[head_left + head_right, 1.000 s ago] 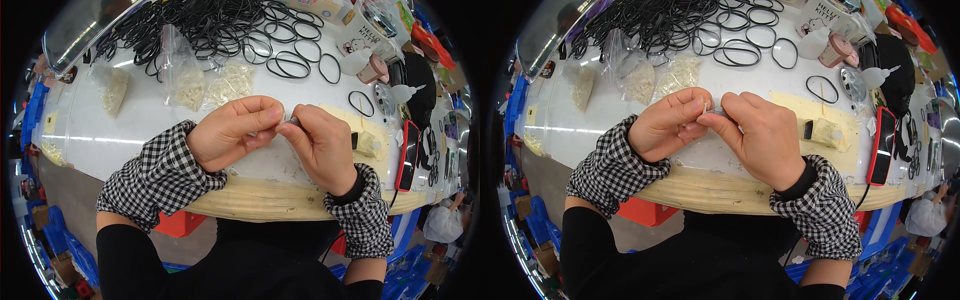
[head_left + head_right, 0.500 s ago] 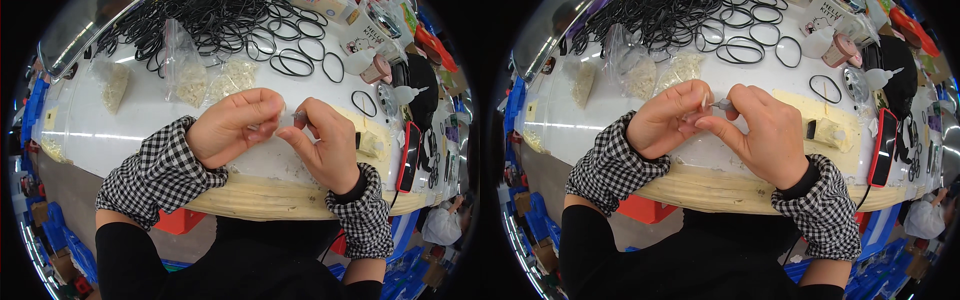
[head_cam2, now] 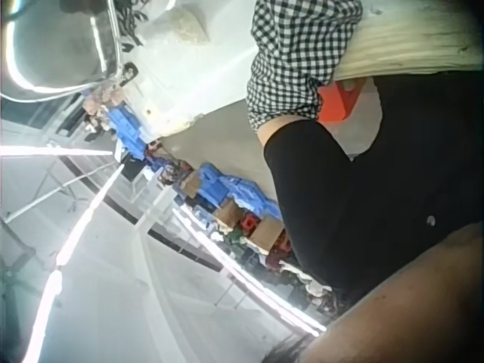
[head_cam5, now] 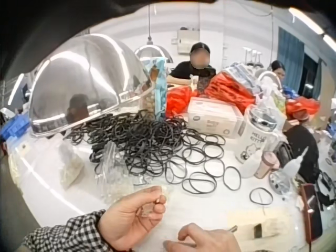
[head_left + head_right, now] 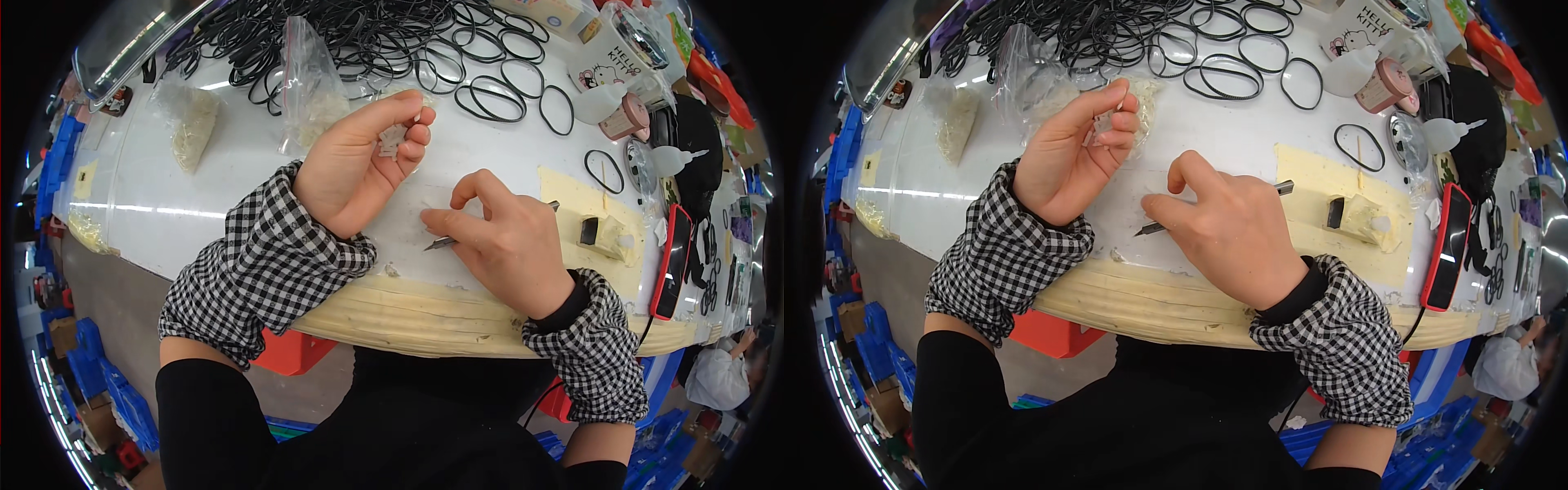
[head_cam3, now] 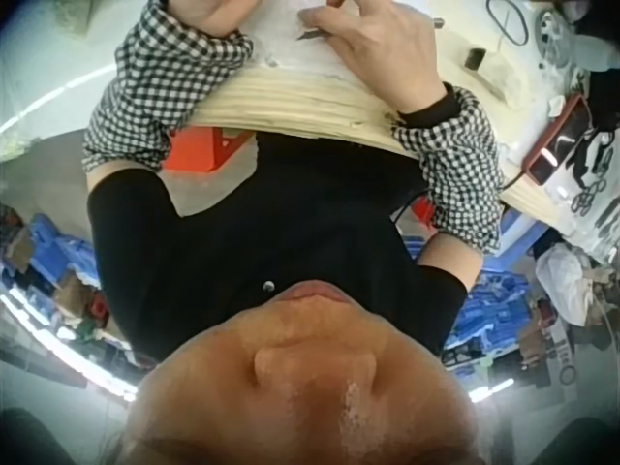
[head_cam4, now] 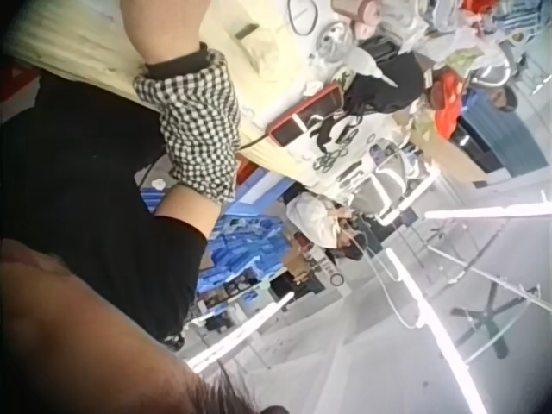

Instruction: Assembling small plastic and metal components at a workbench.

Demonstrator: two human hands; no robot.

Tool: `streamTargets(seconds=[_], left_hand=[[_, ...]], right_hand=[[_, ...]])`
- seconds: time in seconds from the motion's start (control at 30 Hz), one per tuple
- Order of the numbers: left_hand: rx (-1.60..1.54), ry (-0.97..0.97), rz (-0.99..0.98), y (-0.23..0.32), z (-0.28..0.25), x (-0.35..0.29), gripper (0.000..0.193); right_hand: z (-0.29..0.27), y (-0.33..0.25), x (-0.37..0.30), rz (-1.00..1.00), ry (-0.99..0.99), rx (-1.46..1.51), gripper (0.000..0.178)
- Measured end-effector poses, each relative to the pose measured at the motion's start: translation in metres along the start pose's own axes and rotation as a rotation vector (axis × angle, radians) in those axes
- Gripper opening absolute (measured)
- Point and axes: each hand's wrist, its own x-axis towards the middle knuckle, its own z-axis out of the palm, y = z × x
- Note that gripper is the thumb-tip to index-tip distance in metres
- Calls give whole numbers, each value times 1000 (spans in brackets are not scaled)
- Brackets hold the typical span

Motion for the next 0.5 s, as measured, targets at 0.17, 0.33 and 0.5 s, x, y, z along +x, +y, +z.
streamTargets(seconds=[0.17,0.33,0.5], left_hand=[[48,31,-22,0,4,-2,25],[180,37,-54,-3,8,-4,25],[356,-157,-262,-13,11,-11,27]], right_hand=[[-1,8,-7,112,-2,100,18],[-5,10,-5,191,3,58,20],[-21,10,3,300,206,404,13]])
